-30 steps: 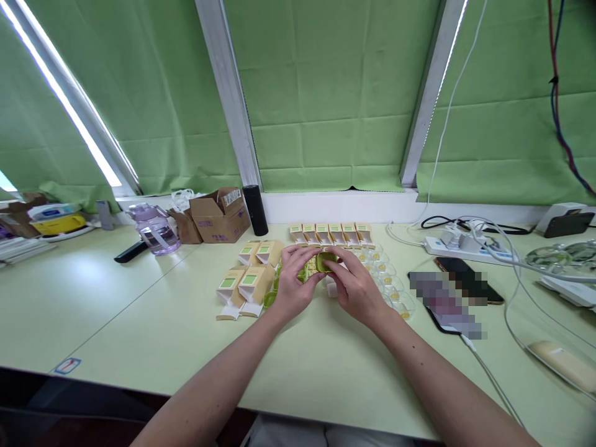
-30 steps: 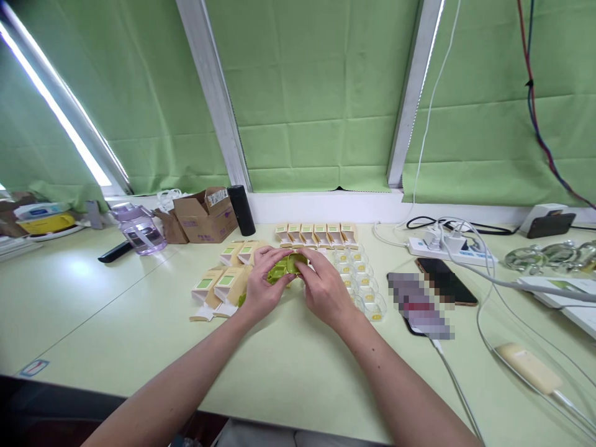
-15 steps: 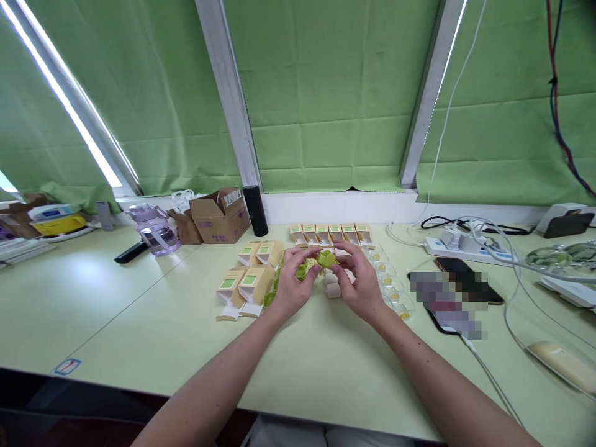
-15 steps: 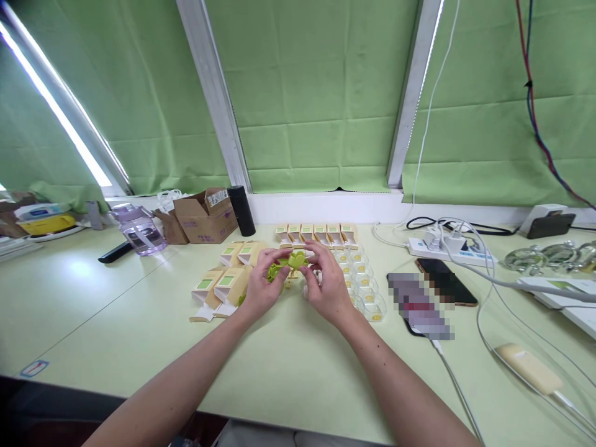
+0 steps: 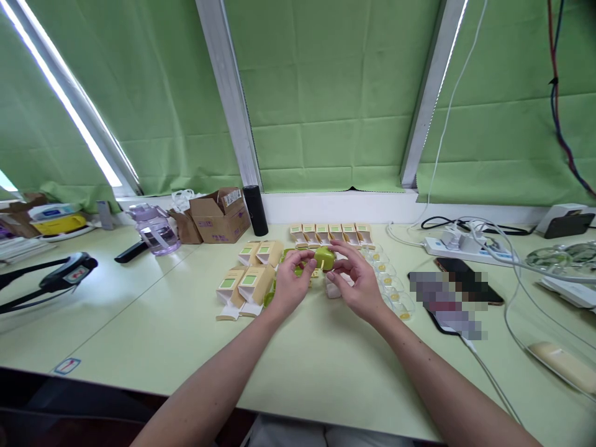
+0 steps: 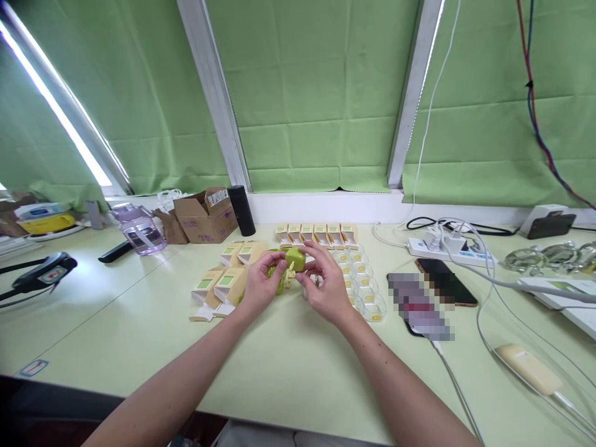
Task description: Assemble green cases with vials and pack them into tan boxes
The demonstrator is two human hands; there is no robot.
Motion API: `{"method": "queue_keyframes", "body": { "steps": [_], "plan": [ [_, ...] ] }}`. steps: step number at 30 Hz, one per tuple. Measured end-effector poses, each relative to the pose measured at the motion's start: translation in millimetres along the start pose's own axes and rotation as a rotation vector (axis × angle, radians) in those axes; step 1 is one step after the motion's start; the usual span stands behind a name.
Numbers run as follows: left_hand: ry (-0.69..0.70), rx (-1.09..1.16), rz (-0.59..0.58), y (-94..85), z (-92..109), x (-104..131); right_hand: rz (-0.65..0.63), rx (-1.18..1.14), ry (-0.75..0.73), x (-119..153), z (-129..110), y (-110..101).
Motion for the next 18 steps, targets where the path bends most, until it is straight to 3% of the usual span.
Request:
{"method": "queue_keyframes", "body": {
  "steps": [8, 13, 18],
  "plan": [
    [-0.019, -0.036, -0.005, -0.6, -4.0, -1.7, -0.026, 0.165, -0.08, 1.0, -0.8, 3.4],
    [0.015, -0.048, 0.011, -2.1, 3.1, 1.2, -0.028, 0.192, -0.042, -0.6, -3.1, 2.5],
    [0.086, -0.043, -0.074, -2.2, 13.8, 6.3, 0.005, 0.196, -0.024, -1.1, -2.3, -0.6]
  ]
}}
Point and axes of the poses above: each hand's wrist, its own x-axis away from the middle knuckle, its own y-axis out of the palm, z = x × y, the point moved 2 cm from there along -x, towards the middle knuckle, and after that the axes turned 14 degrees about -y, right-handed, at the moved point
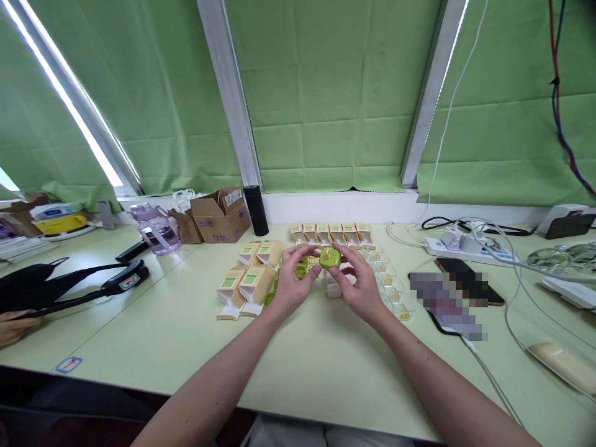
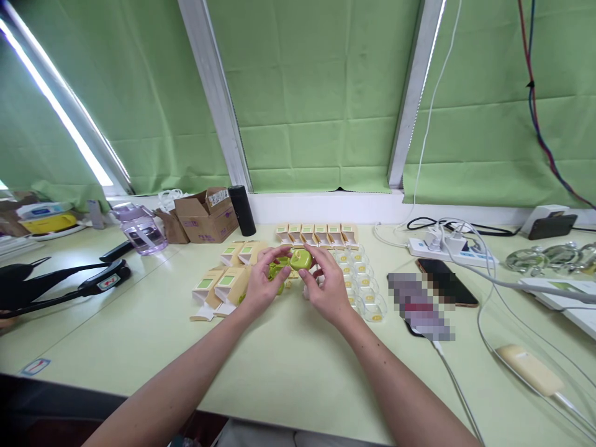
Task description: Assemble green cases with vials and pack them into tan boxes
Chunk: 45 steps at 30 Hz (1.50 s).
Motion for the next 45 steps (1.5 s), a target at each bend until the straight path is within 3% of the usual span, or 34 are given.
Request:
{"method": "queue_keyframes", "body": {
  "steps": [9, 14, 20, 23, 28, 32, 37, 45],
  "plan": [
    [-0.002, -0.033, -0.064, 6.0, -3.7, -0.4, -0.059, -0.062, 0.002, 1.3, 4.4, 1.1],
    [0.055, -0.059, -0.103, 7.9, -2.0, 1.7, -0.052, 0.012, -0.061, 1.2, 6.2, 1.2],
    [0.108, -0.138, -0.071, 6.5, -3.1, 1.4, -0.068, 0.097, -0.111, 0.9, 3.8, 0.5],
    [0.019, -0.045, -0.064, 4.8, -5.9, -3.4, -0.08, 0.161, -0.131, 0.8, 2.8, -2.8],
    [-0.222, 0.304, -0.105, 2.5, -16.7, -12.9, -0.055, 0.346, -0.123, -1.8, 8.0, -12.9],
    [-0.304, 0.498, -0.112, 1.8, -23.7, -15.6, -0.274, 0.599, -0.1, -4.3, 10.4, -15.0],
    [-0.316, 0.546, -0.126, 1.3, -24.4, -14.5, -0.589, 0.739, -0.118, 0.3, 7.3, -7.3],
    [-0.332, 0.561, -0.136, 2.2, -22.5, -13.0, -0.749, 0.869, -0.19, 8.2, 7.1, 3.2]
  ]
}}
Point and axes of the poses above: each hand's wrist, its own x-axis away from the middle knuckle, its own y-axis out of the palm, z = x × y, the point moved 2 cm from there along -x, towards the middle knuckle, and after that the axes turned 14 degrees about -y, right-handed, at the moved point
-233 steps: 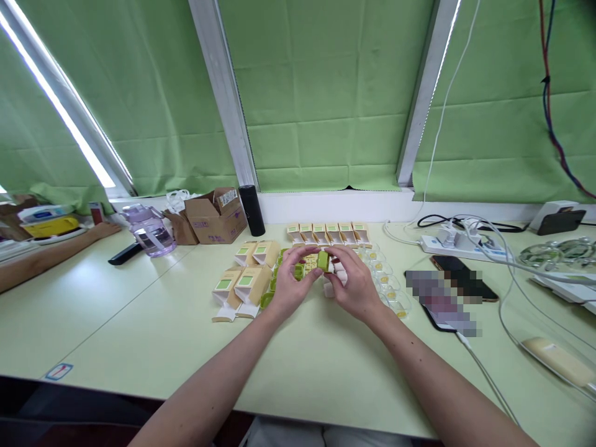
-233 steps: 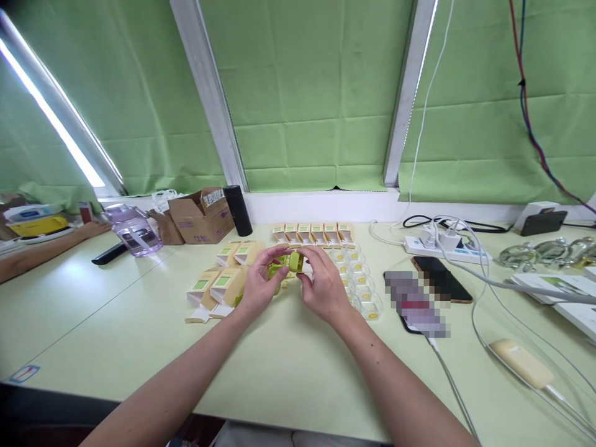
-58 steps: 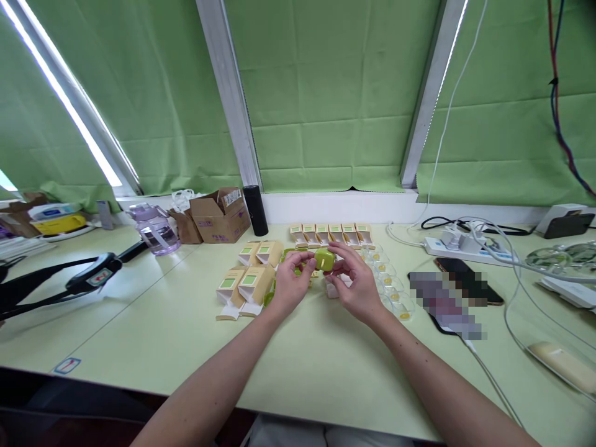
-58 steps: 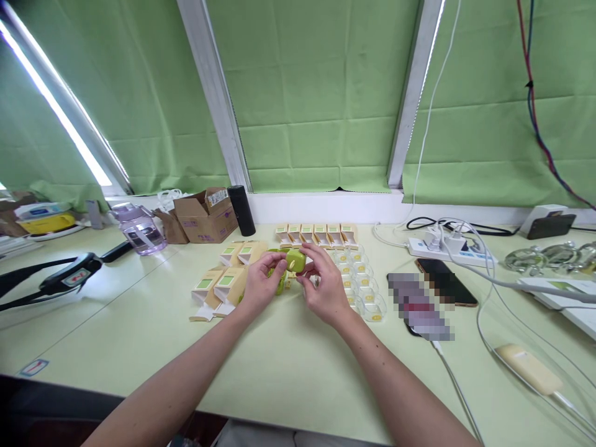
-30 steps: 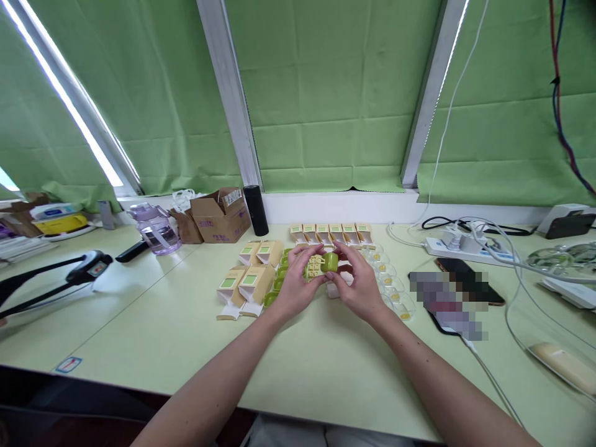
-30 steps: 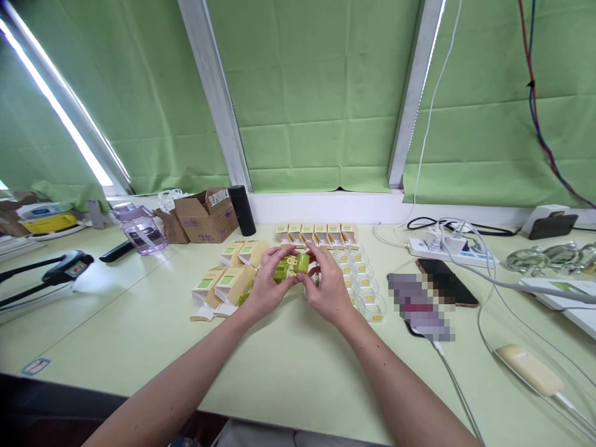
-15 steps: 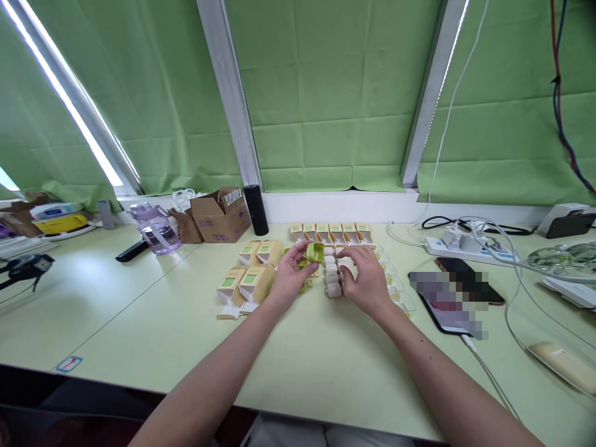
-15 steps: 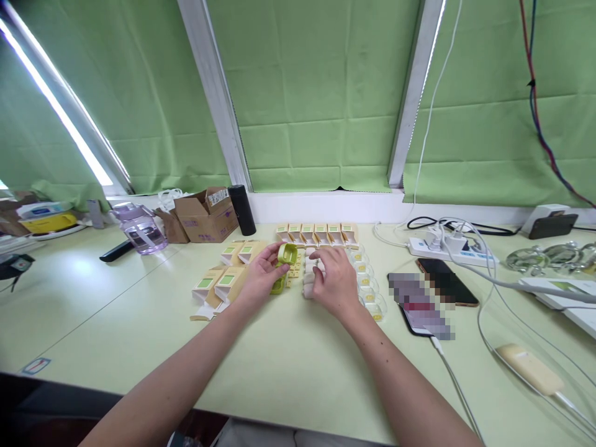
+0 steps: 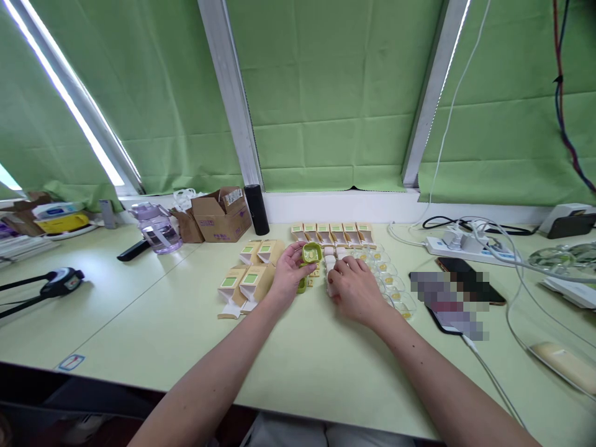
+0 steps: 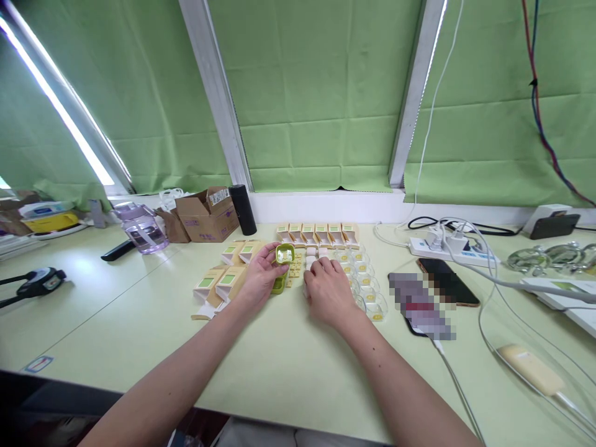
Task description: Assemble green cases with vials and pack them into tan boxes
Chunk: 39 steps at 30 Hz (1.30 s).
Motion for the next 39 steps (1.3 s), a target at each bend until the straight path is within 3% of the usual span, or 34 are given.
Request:
{"method": "queue_keyframes", "body": {
  "steps": [7, 11, 14, 19, 23, 29, 39],
  "plan": [
    [-0.006, 0.026, 0.031, 0.1, 0.2, -0.2, 0.012, 0.002, 0.012, -0.8, -1.0, -3.3],
    [0.006, 0.018, 0.064, -1.9, -0.6, -1.6, 0.176, -0.196, 0.115, -1.0, 3.9, -7.7],
    [0.026, 0.017, 0.094, -3.2, -0.4, -1.8, 0.396, -0.58, 0.268, -1.7, 13.5, -8.4],
    [0.011, 0.051, 0.118, -1.3, 2.4, 0.7, 0.69, -1.484, 0.483, -4.4, 26.4, -2.1],
    [0.008, 0.058, 0.129, -0.2, 3.4, 1.5, 0.826, -1.827, 0.557, -6.3, 28.3, -0.6],
    [0.004, 0.021, 0.119, 0.6, 1.9, 0.8, 0.814, -2.009, 0.553, -7.3, 22.1, -3.5],
    [0.016, -0.027, 0.109, 2.2, 4.1, 1.1, 0.79, -1.911, 0.47, -8.4, 9.2, -11.1]
  ]
}}
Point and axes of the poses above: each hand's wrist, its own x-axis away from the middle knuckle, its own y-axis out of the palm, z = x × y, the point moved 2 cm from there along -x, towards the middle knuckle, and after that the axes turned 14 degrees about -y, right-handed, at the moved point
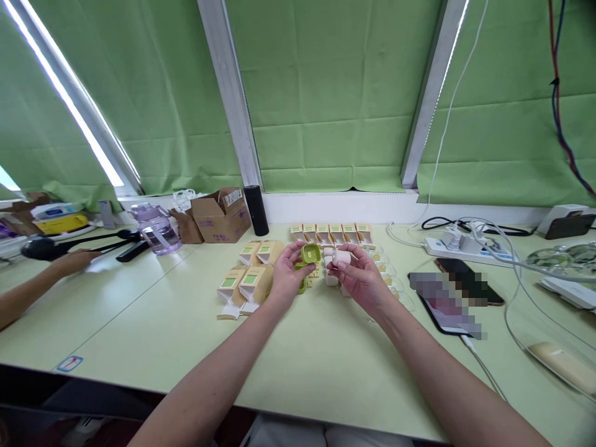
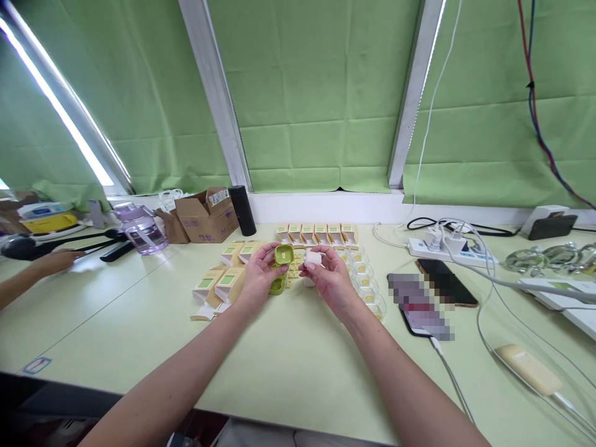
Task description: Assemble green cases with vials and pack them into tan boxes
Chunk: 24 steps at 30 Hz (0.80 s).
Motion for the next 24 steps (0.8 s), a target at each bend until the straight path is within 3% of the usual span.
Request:
{"method": "queue_keyframes", "body": {
  "steps": [10, 14, 24],
  "plan": [
    [0.061, -0.21, 0.062, -3.8, -5.6, -2.9, 0.1, 0.223, 0.054, -5.0, 6.4, -10.0],
    [0.123, -0.331, 0.118, -4.5, -5.2, -2.4, 0.141, 0.179, 0.111, -8.3, 8.7, -14.0],
    [0.169, -0.483, 0.111, -0.4, 0.8, 4.4, 0.128, 0.345, -0.011, -6.4, 3.4, -5.6]
  ]
}}
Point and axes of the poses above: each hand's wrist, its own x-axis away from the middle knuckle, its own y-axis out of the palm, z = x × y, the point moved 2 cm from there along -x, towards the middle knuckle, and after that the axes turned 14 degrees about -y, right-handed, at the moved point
